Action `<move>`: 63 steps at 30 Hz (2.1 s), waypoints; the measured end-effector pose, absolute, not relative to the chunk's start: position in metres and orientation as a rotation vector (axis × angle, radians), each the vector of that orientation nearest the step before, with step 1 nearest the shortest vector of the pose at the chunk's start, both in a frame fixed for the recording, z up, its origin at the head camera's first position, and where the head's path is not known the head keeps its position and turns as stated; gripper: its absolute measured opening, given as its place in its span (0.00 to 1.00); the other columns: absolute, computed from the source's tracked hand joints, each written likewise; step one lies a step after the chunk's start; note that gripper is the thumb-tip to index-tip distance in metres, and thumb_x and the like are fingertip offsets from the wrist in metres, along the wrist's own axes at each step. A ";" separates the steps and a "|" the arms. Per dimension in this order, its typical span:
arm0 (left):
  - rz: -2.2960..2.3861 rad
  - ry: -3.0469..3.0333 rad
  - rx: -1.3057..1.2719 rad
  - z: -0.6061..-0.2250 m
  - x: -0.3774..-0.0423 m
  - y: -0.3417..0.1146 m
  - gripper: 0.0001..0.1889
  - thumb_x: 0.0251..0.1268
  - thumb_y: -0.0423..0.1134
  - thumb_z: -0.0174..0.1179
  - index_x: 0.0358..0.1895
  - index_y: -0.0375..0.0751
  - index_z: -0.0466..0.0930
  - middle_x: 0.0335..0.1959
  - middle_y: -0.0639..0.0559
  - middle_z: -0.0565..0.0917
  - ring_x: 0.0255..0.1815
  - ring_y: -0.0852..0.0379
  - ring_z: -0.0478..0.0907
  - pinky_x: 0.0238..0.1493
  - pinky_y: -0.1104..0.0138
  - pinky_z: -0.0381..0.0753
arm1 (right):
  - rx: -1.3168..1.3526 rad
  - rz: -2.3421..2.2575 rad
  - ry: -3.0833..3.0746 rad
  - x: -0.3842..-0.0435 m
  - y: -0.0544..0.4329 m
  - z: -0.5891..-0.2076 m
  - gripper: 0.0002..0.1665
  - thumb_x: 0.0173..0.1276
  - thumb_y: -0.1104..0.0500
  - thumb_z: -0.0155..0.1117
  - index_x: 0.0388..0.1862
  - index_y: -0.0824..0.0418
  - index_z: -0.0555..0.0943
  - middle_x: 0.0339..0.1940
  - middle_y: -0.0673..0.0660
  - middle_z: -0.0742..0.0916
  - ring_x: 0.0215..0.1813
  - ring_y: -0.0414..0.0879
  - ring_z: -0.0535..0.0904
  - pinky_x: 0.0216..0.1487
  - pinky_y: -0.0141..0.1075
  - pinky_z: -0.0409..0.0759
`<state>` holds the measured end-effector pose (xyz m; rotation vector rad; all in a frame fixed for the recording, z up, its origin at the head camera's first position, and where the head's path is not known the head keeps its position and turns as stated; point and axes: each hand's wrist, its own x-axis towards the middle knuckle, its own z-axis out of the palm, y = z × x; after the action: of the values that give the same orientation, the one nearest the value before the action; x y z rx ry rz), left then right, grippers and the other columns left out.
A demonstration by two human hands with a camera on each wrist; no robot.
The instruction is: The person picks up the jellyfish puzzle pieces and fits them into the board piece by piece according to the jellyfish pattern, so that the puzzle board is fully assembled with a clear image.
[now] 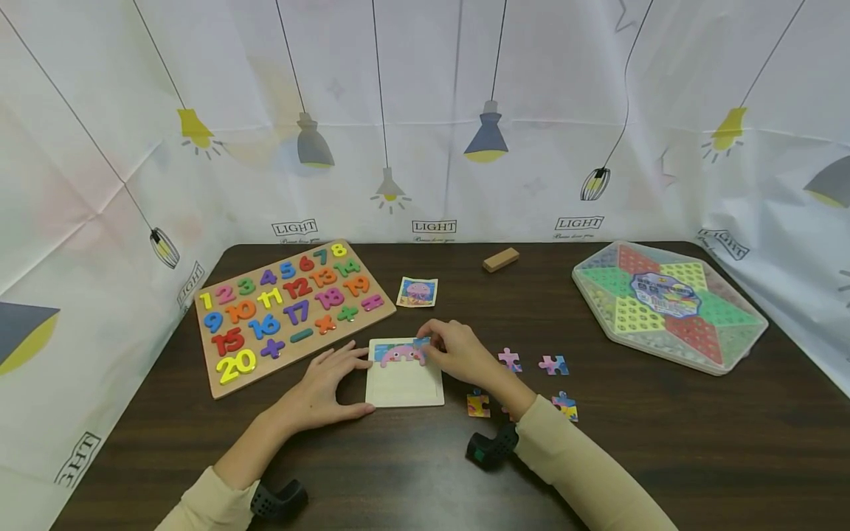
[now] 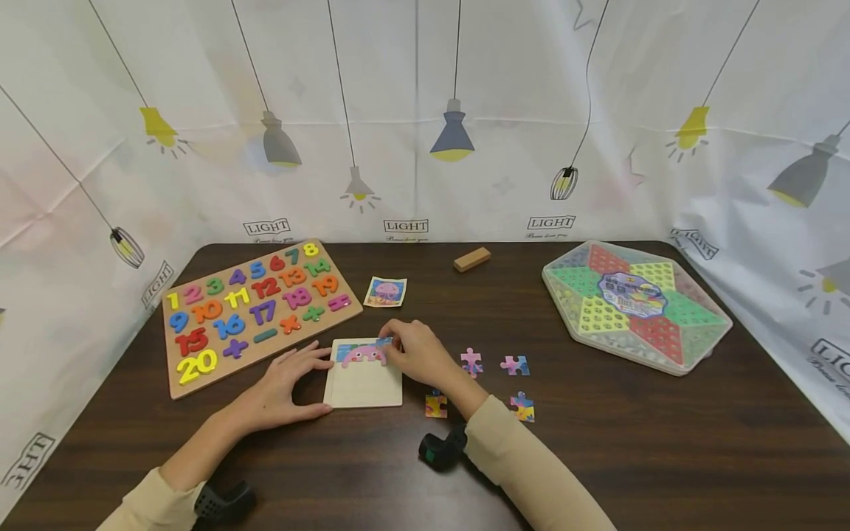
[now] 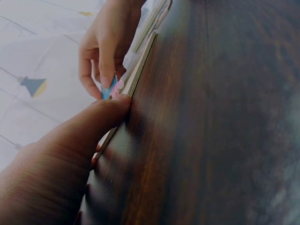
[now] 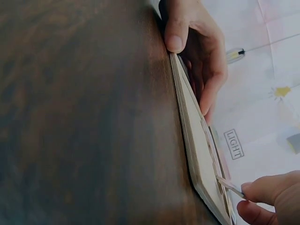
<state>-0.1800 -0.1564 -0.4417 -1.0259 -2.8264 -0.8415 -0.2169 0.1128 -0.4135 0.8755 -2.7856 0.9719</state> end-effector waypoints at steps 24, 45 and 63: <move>-0.840 -2.822 -1.023 -0.442 -0.180 -0.156 0.35 0.49 0.64 0.61 0.58 0.47 0.73 0.66 0.51 0.65 0.70 0.49 0.51 0.65 0.47 0.45 | 0.744 0.742 -2.881 -0.215 0.105 -0.414 0.08 0.61 0.60 0.63 0.40 0.58 0.80 0.19 0.46 0.73 0.27 0.42 0.65 0.27 0.34 0.65; -0.823 -2.812 -1.026 -0.442 -0.179 -0.156 0.35 0.49 0.64 0.61 0.58 0.46 0.73 0.65 0.50 0.66 0.70 0.48 0.51 0.65 0.46 0.46 | 0.749 0.746 -2.820 -0.212 0.115 -0.406 0.09 0.59 0.61 0.65 0.40 0.60 0.81 0.19 0.46 0.73 0.26 0.42 0.66 0.26 0.34 0.65; -0.823 -2.777 -1.038 -0.443 -0.179 -0.155 0.35 0.49 0.64 0.61 0.57 0.45 0.73 0.64 0.50 0.68 0.70 0.46 0.53 0.64 0.45 0.48 | 0.781 0.689 -2.870 -0.202 0.161 -0.405 0.12 0.59 0.59 0.66 0.42 0.60 0.80 0.34 0.55 0.80 0.39 0.49 0.71 0.39 0.42 0.71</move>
<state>-0.1793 -0.1551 -0.4433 -1.0377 -2.7771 -0.8231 -0.2018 0.1611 -0.4046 0.7810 -2.8700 0.6886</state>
